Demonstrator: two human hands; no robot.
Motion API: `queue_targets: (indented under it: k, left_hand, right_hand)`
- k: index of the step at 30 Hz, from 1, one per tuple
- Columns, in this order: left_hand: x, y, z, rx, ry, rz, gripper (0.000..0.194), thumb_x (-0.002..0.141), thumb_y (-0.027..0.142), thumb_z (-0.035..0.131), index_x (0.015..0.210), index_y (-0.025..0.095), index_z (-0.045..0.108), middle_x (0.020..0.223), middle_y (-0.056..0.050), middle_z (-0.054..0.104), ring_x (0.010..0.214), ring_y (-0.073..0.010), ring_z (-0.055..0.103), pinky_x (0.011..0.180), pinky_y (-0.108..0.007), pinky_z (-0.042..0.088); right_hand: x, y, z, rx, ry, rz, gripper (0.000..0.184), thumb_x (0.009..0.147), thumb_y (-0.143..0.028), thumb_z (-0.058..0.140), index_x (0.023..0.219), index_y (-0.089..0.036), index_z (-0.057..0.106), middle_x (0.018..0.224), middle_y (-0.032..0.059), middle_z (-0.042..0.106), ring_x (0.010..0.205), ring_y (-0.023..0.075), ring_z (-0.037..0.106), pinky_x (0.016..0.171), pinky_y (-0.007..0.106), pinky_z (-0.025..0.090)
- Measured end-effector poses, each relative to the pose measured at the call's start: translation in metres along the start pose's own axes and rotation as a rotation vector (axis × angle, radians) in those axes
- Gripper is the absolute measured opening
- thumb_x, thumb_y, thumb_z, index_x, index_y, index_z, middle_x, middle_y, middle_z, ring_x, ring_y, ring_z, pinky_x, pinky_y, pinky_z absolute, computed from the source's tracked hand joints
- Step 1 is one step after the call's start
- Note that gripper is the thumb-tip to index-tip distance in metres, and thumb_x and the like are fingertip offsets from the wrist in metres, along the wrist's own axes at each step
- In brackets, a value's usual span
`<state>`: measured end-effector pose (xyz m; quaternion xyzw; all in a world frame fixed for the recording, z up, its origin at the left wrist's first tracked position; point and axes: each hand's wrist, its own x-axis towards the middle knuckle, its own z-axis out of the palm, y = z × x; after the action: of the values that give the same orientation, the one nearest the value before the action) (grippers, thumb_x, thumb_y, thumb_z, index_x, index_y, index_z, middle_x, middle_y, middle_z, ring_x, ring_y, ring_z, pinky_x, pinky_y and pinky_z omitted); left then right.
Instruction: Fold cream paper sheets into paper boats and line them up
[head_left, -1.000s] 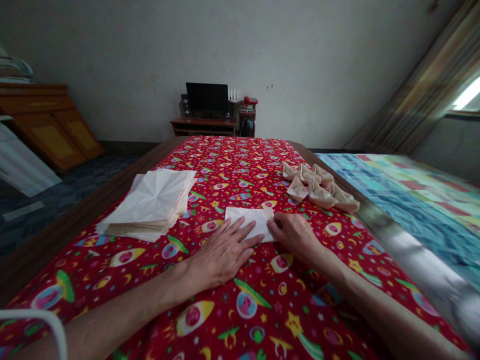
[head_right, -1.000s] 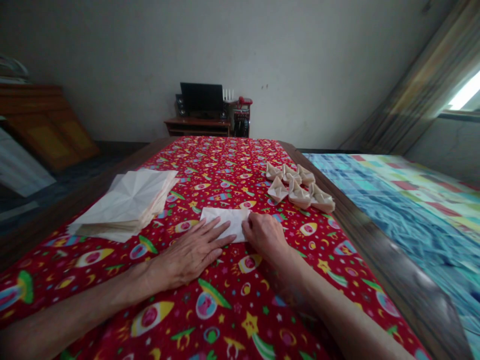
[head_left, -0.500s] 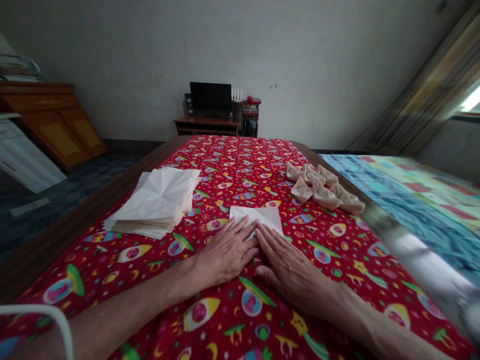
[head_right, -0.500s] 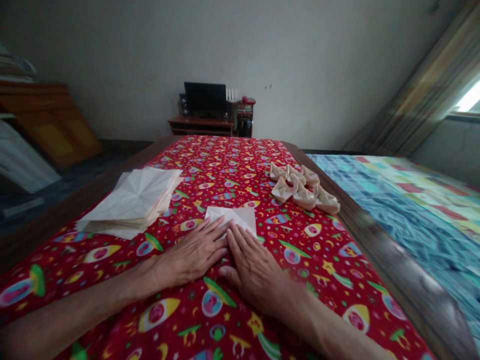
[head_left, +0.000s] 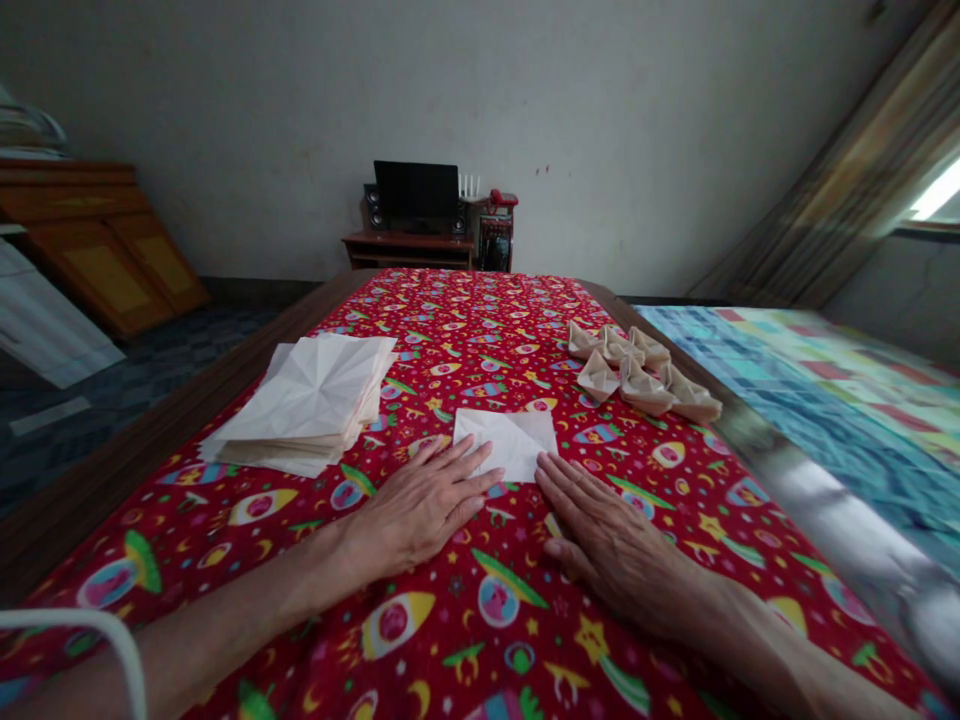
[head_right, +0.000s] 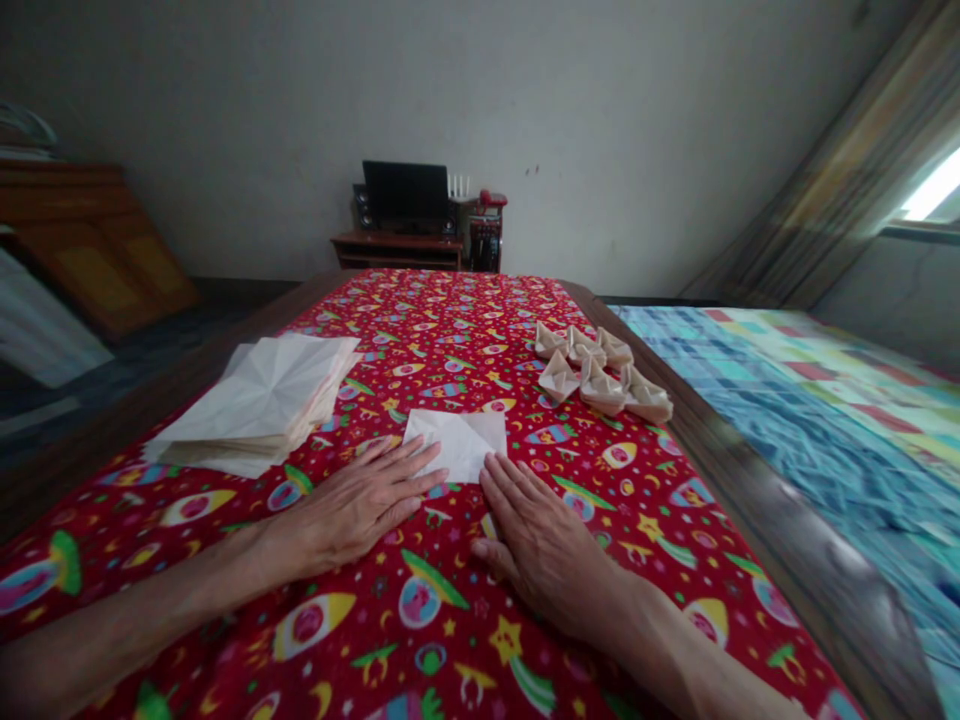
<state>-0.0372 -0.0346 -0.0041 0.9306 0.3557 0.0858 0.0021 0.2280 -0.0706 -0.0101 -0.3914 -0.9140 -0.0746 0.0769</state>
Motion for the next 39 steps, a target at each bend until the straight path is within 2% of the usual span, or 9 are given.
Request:
queue_targets:
  k: [8,13,15,17,19,21,25,30,39]
  left_hand:
    - [-0.022,-0.013,-0.005,0.051,0.102,0.011,0.037,0.096,0.031,0.038,0.132,0.033,0.045,0.141,0.000,0.045,0.132,-0.0218,0.036,0.108,-0.046,0.028]
    - [0.007,-0.002,-0.010,-0.054,0.224,0.089,0.029,0.095,0.021,0.036,0.087,0.016,0.064,0.095,-0.006,0.062,0.100,-0.0177,0.055,0.094,-0.035,0.043]
    - [0.024,0.001,-0.008,-0.093,0.229,0.100,0.029,0.095,0.021,0.034,0.082,0.015,0.060,0.088,-0.006,0.060,0.095,-0.0177,0.055,0.088,-0.032,0.046]
    - [0.040,0.001,-0.003,-0.101,0.229,0.084,0.026,0.095,0.022,0.034,0.085,0.015,0.057,0.089,-0.006,0.059,0.092,-0.0182,0.055,0.084,-0.032,0.047]
    - [0.052,0.001,0.002,-0.098,0.212,0.062,0.024,0.095,0.023,0.034,0.089,0.015,0.055,0.092,-0.007,0.058,0.090,-0.0187,0.055,0.081,-0.032,0.047]
    - [0.058,-0.002,0.007,-0.094,0.195,0.030,0.022,0.094,0.024,0.035,0.094,0.014,0.054,0.098,-0.009,0.058,0.095,-0.0201,0.054,0.084,-0.033,0.046]
    - [0.057,-0.012,0.013,-0.047,0.106,-0.008,0.040,0.094,0.031,0.036,0.127,0.011,0.043,0.136,-0.014,0.044,0.128,-0.0240,0.038,0.106,-0.041,0.031]
    - [0.048,-0.024,0.012,0.030,-0.036,-0.036,0.054,0.096,0.043,0.025,0.143,0.015,0.026,0.153,-0.008,0.020,0.141,-0.0208,0.017,0.113,-0.043,0.014]
    - [0.030,-0.032,-0.002,0.062,-0.076,-0.141,0.052,0.096,0.039,0.028,0.143,0.016,0.029,0.151,-0.008,0.023,0.140,-0.0206,0.020,0.113,-0.043,0.017]
  right_hand:
    - [0.000,0.001,-0.006,0.004,0.070,0.019,0.051,0.094,-0.041,0.039,0.132,-0.007,0.048,0.137,0.0166,0.046,0.127,0.0271,0.043,0.100,0.043,0.044]
    - [0.023,0.001,-0.007,0.009,0.221,0.050,0.031,0.095,-0.026,0.038,0.095,-0.014,0.067,0.102,0.0116,0.069,0.098,0.0209,0.063,0.095,0.037,0.046]
    - [0.039,0.002,-0.005,-0.025,0.221,0.056,0.032,0.094,-0.020,0.039,0.074,-0.017,0.063,0.076,0.0064,0.068,0.074,0.0172,0.064,0.088,0.036,0.048]
    - [0.053,0.004,-0.001,-0.085,0.185,0.057,0.030,0.091,-0.017,0.041,0.068,-0.018,0.060,0.063,0.0036,0.062,0.062,0.0162,0.060,0.082,0.035,0.049]
    - [0.063,0.006,0.005,-0.114,0.141,0.041,0.026,0.090,-0.014,0.041,0.073,-0.018,0.061,0.067,0.0047,0.064,0.066,0.0170,0.061,0.082,0.034,0.049]
    - [0.069,0.010,0.012,-0.110,0.143,0.024,0.025,0.091,-0.015,0.039,0.092,-0.015,0.064,0.092,0.0108,0.068,0.090,0.0207,0.063,0.091,0.036,0.046]
    - [0.066,0.021,0.023,-0.047,0.140,0.048,0.047,0.095,-0.030,0.034,0.134,-0.005,0.043,0.140,0.0199,0.042,0.134,0.0260,0.032,0.107,0.044,0.032]
    - [0.057,0.032,0.023,0.017,0.026,0.109,0.058,0.095,-0.041,0.032,0.139,-0.002,0.036,0.145,0.0211,0.031,0.136,0.0265,0.027,0.109,0.046,0.028]
    - [0.050,0.027,0.008,-0.008,0.091,0.246,0.044,0.093,-0.034,0.041,0.130,-0.009,0.048,0.141,0.0215,0.039,0.133,0.0309,0.033,0.103,0.053,0.032]
